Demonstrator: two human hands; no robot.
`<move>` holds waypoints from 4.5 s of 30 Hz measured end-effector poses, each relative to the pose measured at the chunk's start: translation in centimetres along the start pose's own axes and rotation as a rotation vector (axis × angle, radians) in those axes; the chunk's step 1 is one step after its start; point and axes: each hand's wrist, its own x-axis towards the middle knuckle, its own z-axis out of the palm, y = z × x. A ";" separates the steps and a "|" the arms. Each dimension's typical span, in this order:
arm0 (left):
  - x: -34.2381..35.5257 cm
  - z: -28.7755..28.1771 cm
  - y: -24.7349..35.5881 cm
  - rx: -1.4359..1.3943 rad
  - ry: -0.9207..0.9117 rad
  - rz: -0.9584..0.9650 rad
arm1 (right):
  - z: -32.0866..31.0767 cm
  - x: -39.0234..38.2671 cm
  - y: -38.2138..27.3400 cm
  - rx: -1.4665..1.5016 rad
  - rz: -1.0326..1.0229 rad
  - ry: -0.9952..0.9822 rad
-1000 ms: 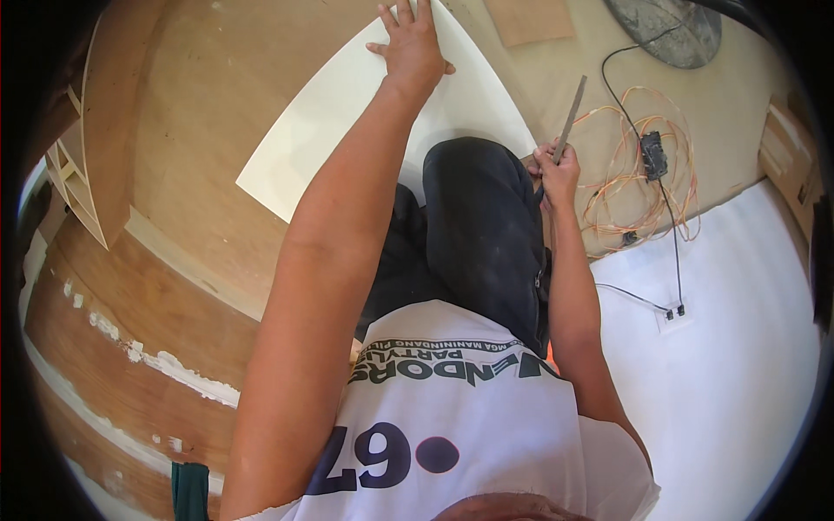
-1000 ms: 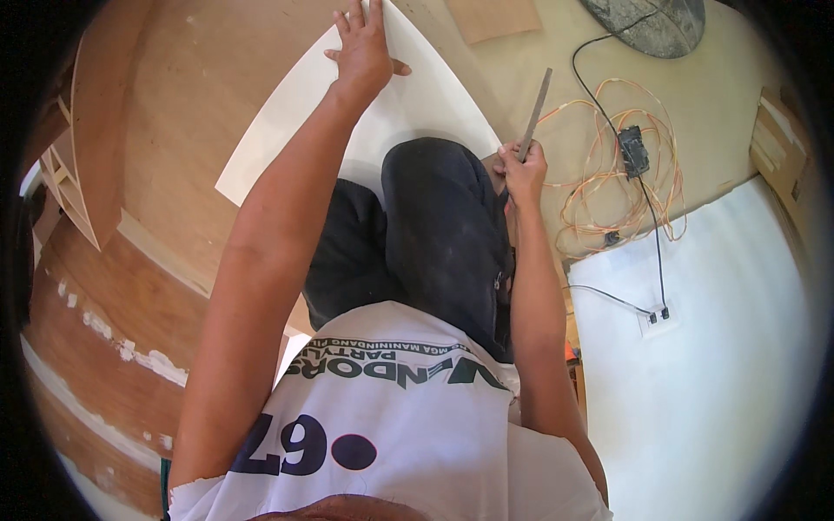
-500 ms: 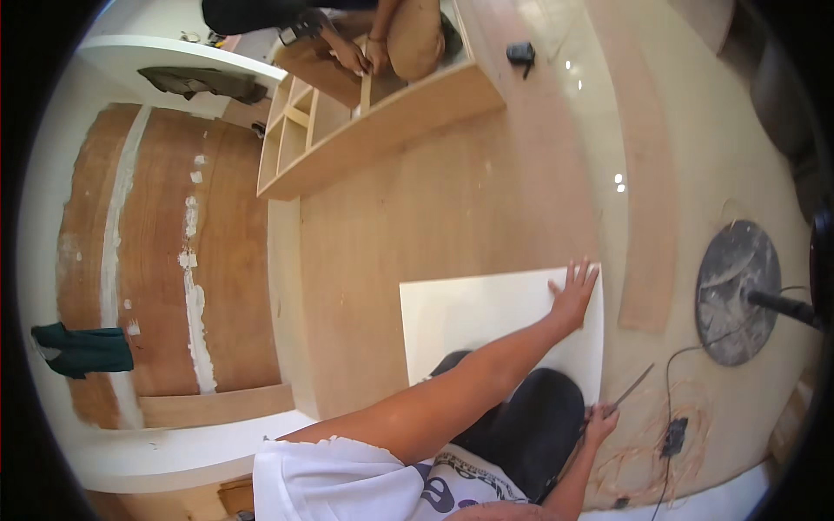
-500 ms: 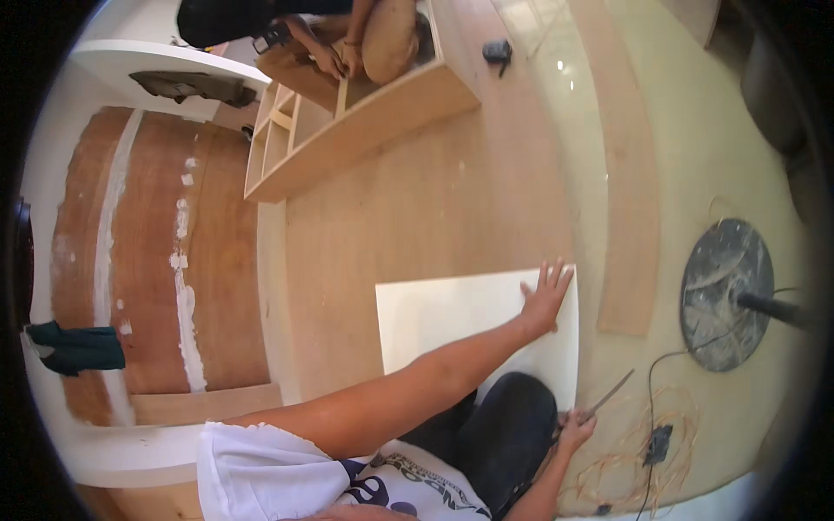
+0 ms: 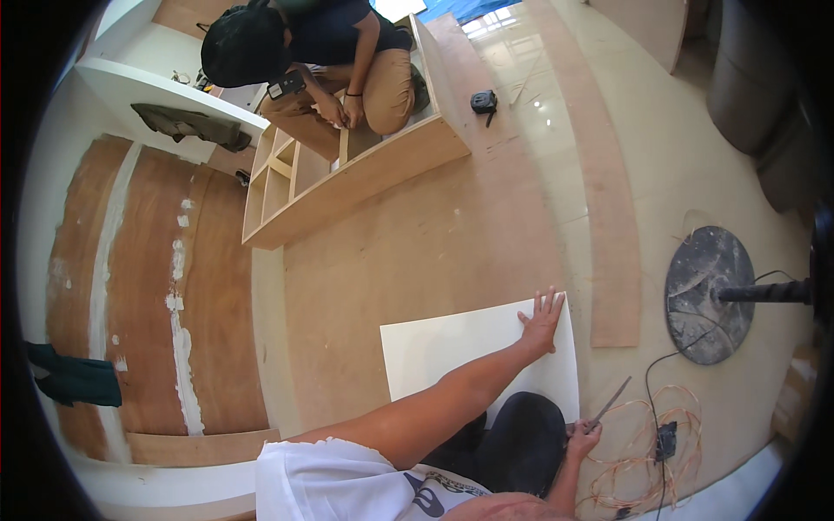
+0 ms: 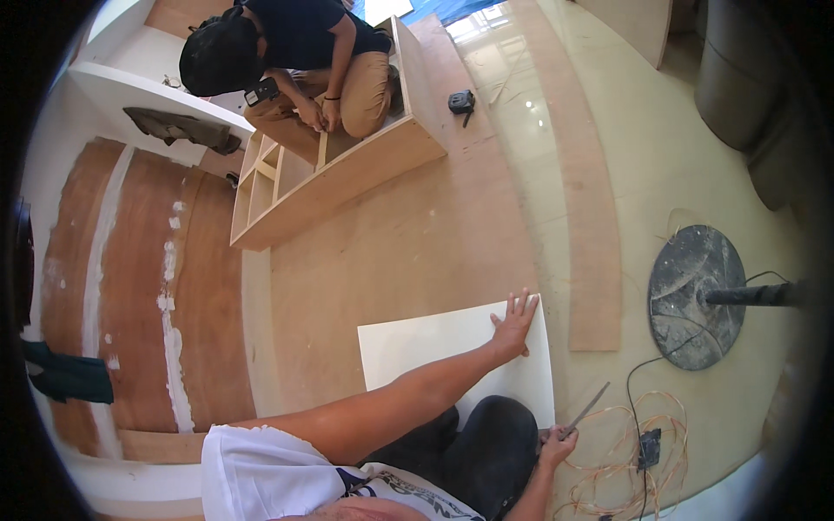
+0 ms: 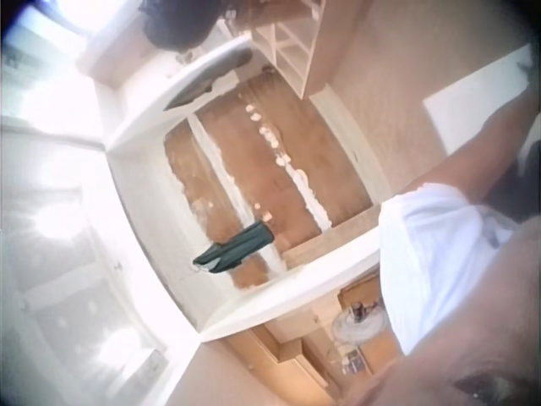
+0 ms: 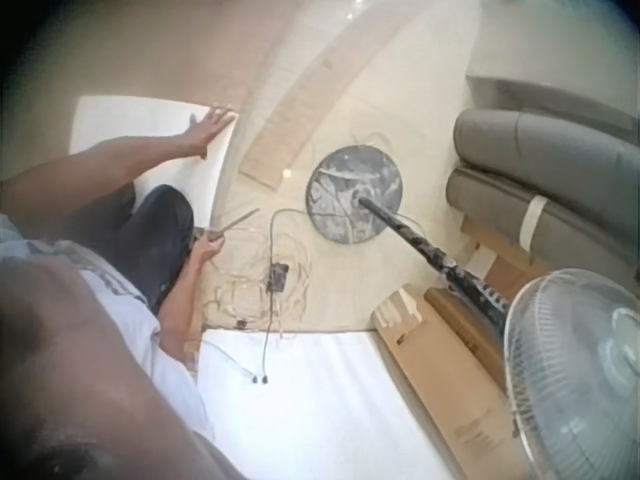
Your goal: The person holds a white board, tests its fit in a cabinet, then sits on the floor and uses a utility knife to cut the board along a straight line. The person then wipes the cut edge with a cloth.
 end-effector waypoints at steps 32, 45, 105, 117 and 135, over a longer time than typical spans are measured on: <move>-0.4 -0.7 0.4 -0.091 -0.001 -0.008 | 0.0 -0.2 -1.1 -0.041 0.075 -0.001; -0.3 0.0 -0.5 -0.044 0.016 -0.006 | 0.1 -0.7 -1.2 0.036 0.086 -0.019; 0.6 0.2 -0.3 -0.019 0.023 -0.077 | 19.4 5.7 -27.5 -0.760 -0.092 -0.601; 0.4 0.1 -0.1 -0.018 0.012 -0.093 | 19.7 5.5 -28.8 -0.789 -0.042 -0.616; 0.8 0.9 -0.1 0.038 0.076 -0.058 | 20.8 7.9 -27.1 -0.786 -0.075 -0.591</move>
